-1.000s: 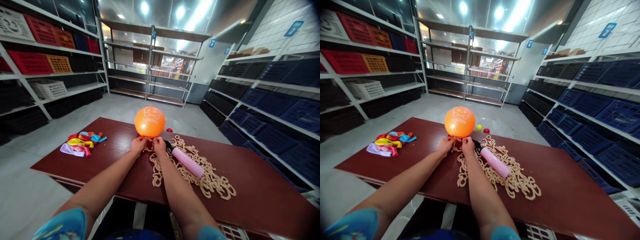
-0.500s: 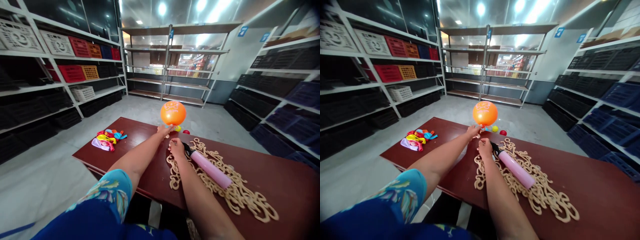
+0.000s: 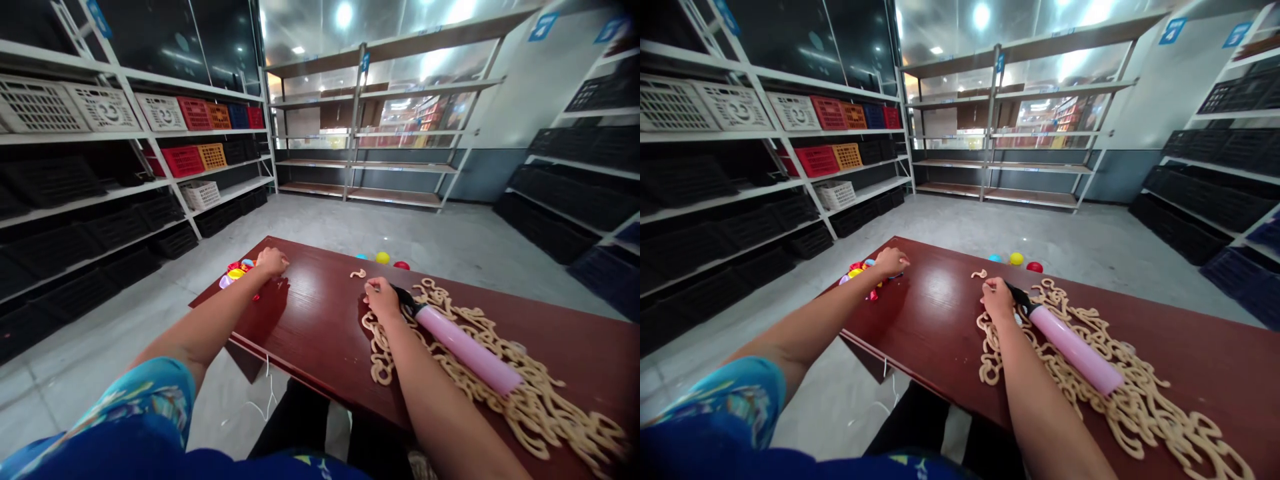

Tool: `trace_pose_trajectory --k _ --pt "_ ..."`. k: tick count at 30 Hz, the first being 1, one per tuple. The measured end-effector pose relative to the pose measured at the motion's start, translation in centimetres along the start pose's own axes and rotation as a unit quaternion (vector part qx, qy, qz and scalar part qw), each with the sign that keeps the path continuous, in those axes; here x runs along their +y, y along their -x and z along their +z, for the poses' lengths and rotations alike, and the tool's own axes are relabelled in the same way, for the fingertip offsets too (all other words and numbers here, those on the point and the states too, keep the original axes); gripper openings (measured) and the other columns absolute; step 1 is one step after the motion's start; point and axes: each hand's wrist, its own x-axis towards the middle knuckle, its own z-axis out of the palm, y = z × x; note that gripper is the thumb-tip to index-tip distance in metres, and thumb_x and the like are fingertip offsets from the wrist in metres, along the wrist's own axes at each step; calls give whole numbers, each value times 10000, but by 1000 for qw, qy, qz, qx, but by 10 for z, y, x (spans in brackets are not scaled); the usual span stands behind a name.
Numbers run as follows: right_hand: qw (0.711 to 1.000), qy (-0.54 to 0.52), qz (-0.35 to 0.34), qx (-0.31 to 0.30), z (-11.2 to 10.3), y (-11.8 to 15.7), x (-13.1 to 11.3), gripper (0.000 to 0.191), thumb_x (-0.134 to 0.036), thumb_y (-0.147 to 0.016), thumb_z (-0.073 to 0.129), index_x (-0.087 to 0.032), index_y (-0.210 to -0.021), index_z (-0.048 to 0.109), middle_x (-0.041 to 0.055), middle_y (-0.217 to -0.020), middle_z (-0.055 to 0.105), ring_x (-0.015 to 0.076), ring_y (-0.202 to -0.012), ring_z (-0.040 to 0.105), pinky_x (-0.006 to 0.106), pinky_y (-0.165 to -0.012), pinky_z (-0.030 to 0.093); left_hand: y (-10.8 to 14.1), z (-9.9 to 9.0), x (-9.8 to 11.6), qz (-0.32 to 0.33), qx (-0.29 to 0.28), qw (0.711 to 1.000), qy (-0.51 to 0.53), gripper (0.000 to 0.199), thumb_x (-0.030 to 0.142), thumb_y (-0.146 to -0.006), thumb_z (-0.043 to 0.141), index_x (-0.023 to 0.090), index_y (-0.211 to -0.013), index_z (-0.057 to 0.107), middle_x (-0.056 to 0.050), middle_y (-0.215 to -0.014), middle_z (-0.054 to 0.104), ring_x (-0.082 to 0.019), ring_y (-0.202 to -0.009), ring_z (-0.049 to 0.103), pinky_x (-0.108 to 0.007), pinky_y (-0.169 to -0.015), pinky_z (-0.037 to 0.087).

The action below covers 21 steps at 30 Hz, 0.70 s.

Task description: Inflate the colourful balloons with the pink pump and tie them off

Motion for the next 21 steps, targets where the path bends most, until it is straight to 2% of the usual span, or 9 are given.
trace_pose_trajectory --k 3,6,11,14,18,19,21 --pt "1000 3 -4 -4 -1 2 -3 181 -321 -751 486 -196 -872 536 -21 -643 609 97 -434 567 203 -471 406 10 9 -10 -14 -37 998 -40 282 423 -694 553 224 -829 702 -117 -939 641 -300 -982 505 -378 -806 381" --pt "1000 16 -6 -6 -2 4 -7 173 -309 -758 484 -194 -878 532 -26 -611 598 96 -416 553 207 -473 405 16 21 -15 -31 -42 996 -67 272 365 -730 531 181 -860 685 -148 -953 633 -298 -966 526 -375 -796 380" --pt "1000 26 -11 -10 -3 7 -9 152 -299 -762 489 -201 -872 529 -33 -628 600 96 -455 576 205 -506 410 19 37 -23 -53 1 997 -54 280 298 -770 476 168 -962 634 -144 -968 621 -274 -927 541 -381 -798 367" --pt "999 40 -19 -10 -3 7 -10 135 -290 -761 493 -204 -856 535 -32 -645 608 89 -446 565 209 -517 413 19 38 -23 -40 25 999 -18 173 241 -715 541 171 -822 658 -138 -892 625 -290 -957 509 -430 -864 309" --pt "1000 1 -31 1 -2 9 -16 155 -293 -755 504 -204 -869 561 -6 -720 627 94 -486 560 220 -519 434 19 27 -5 -21 125 988 89 85 239 -681 588 208 -697 666 -118 -910 612 -313 -1017 455 -471 -892 261" --pt "998 -30 -46 0 -2 10 -18 169 -304 -753 508 -206 -875 571 6 -776 632 101 -528 569 223 -521 445 20 22 3 -12 129 985 116 97 261 -688 587 220 -707 672 -108 -919 612 -306 -1008 461 -459 -881 279" --pt "991 -94 -96 -15 -1 14 -22 205 -332 -744 520 -210 -892 594 24 -908 622 113 -629 579 238 -549 474 20 14 22 18 87 978 189 129 298 -696 586 228 -750 680 -80 -888 624 -261 -927 508 -396 -831 339"
